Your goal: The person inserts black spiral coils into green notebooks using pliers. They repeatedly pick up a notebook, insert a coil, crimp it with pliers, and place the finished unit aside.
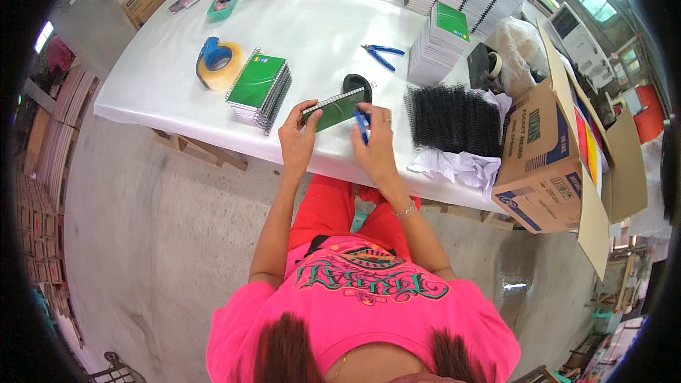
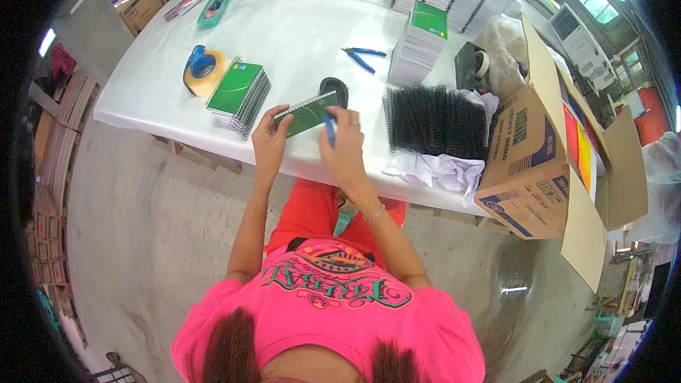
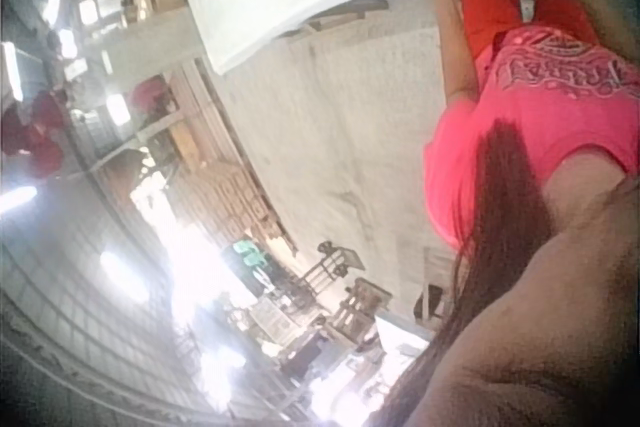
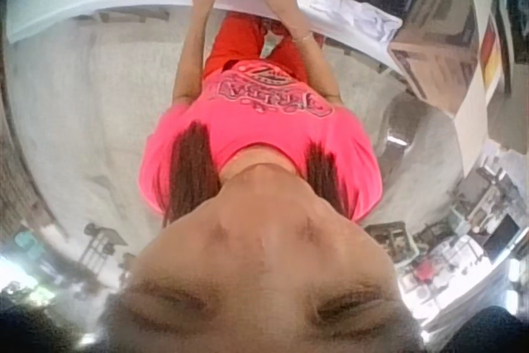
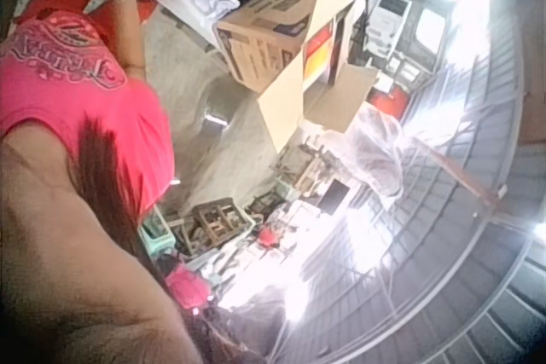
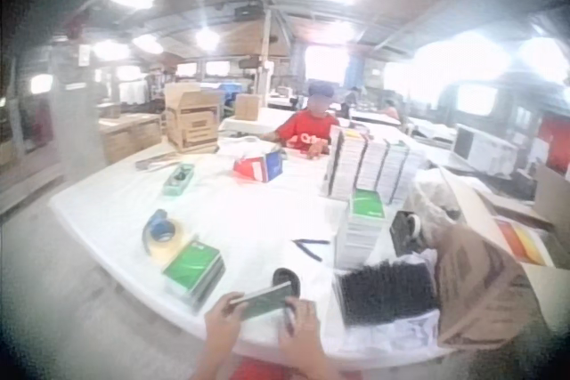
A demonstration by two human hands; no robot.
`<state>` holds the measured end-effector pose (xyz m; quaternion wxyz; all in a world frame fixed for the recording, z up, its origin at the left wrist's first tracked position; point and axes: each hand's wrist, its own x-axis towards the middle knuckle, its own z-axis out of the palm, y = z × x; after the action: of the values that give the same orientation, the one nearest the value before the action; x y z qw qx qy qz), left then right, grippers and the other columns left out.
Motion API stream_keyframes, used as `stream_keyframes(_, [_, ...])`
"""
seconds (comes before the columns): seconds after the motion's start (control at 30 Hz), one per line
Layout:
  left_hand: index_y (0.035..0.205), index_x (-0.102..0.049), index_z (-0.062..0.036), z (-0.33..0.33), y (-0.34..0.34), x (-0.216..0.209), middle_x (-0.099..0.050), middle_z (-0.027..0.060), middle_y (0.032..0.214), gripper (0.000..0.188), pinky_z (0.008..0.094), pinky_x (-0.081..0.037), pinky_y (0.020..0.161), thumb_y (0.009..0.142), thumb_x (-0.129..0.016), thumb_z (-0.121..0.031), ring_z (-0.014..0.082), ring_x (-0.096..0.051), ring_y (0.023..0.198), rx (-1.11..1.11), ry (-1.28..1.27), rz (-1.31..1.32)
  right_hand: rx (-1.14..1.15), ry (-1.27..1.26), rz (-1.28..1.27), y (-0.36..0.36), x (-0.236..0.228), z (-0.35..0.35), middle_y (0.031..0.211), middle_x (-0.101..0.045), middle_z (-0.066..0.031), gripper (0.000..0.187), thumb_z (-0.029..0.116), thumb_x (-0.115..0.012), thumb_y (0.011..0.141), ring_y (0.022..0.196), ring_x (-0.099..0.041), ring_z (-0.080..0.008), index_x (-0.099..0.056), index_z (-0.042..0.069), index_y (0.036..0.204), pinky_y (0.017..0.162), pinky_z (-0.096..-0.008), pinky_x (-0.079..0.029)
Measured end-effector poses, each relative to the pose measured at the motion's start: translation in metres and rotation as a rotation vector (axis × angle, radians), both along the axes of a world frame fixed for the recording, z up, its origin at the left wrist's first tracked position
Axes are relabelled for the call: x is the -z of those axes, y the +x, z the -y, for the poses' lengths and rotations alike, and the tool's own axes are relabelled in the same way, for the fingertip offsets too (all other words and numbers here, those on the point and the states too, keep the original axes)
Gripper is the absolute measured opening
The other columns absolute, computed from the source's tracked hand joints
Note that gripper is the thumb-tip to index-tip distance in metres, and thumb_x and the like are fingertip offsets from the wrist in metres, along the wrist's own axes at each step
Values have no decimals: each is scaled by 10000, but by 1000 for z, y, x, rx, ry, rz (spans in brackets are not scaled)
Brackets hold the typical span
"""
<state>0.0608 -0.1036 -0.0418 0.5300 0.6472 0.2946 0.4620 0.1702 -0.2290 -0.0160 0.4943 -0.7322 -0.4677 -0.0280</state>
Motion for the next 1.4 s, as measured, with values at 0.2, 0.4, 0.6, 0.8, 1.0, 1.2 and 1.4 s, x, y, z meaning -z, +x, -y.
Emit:
stream_keyframes(0.2, [1140,-680,2,-3,-3,11,-664,38,794,243,208,-418,594,910,-605,18,44,-513,692,60,-66,88,-111,-30,136,-41,-20,-6,1182,-560,-186,448,89,-705,764,1052,-570,-383,-603,66,1200,932,-445,-446])
stream_keyframes(0.4, [1163,-684,-16,0,-2,10,-741,85,903,337,206,-434,582,894,-515,96,35,-528,685,59,-24,168,-130,-32,113,-46,-10,-12,1183,-583,-197,425,97,-710,775,1067,-583,-381,-639,60,1192,916,-441,-476])
stream_keyframes(0.6, [1160,-685,-15,3,-1,15,-734,80,858,325,223,-455,592,897,-525,87,39,-551,714,31,-10,125,-127,-51,88,-49,-9,-11,1164,-587,-190,397,81,-698,792,1041,-609,-363,-643,51,1184,858,-412,-515])
stream_keyframes(0.8, [1168,-690,-52,10,-5,10,-730,105,877,329,235,-481,631,906,-534,71,67,-624,759,22,60,3,-582,29,-1453,-29,-1,-11,1058,-633,-165,223,195,-627,930,781,-679,-317,-612,58,1105,769,-435,-570])
stream_keyframes(1.0, [1170,-690,-53,9,-2,-1,-735,98,908,301,232,-509,666,918,-557,46,76,-636,768,42,26,40,-674,-15,-1513,-7,-27,-5,990,-657,-150,288,258,-583,975,750,-684,-217,-558,40,1162,693,-322,-589])
stream_keyframes(1.2, [1184,-696,-49,0,-14,-71,-679,16,820,264,210,-480,606,925,-651,-59,20,-541,700,-67,-8,-62,-331,14,-1074,34,-17,8,934,-612,-102,349,225,-605,952,732,-643,-177,-506,50,1237,663,-299,-548])
stream_keyframes(1.4, [1195,-659,27,-87,-51,-98,-617,-20,806,303,180,-420,623,924,-691,-103,27,-522,710,-233,128,148,362,28,-105,75,38,-24,1187,-479,-292,531,160,-590,907,1163,-467,-398,-383,36,1379,994,-475,-370])
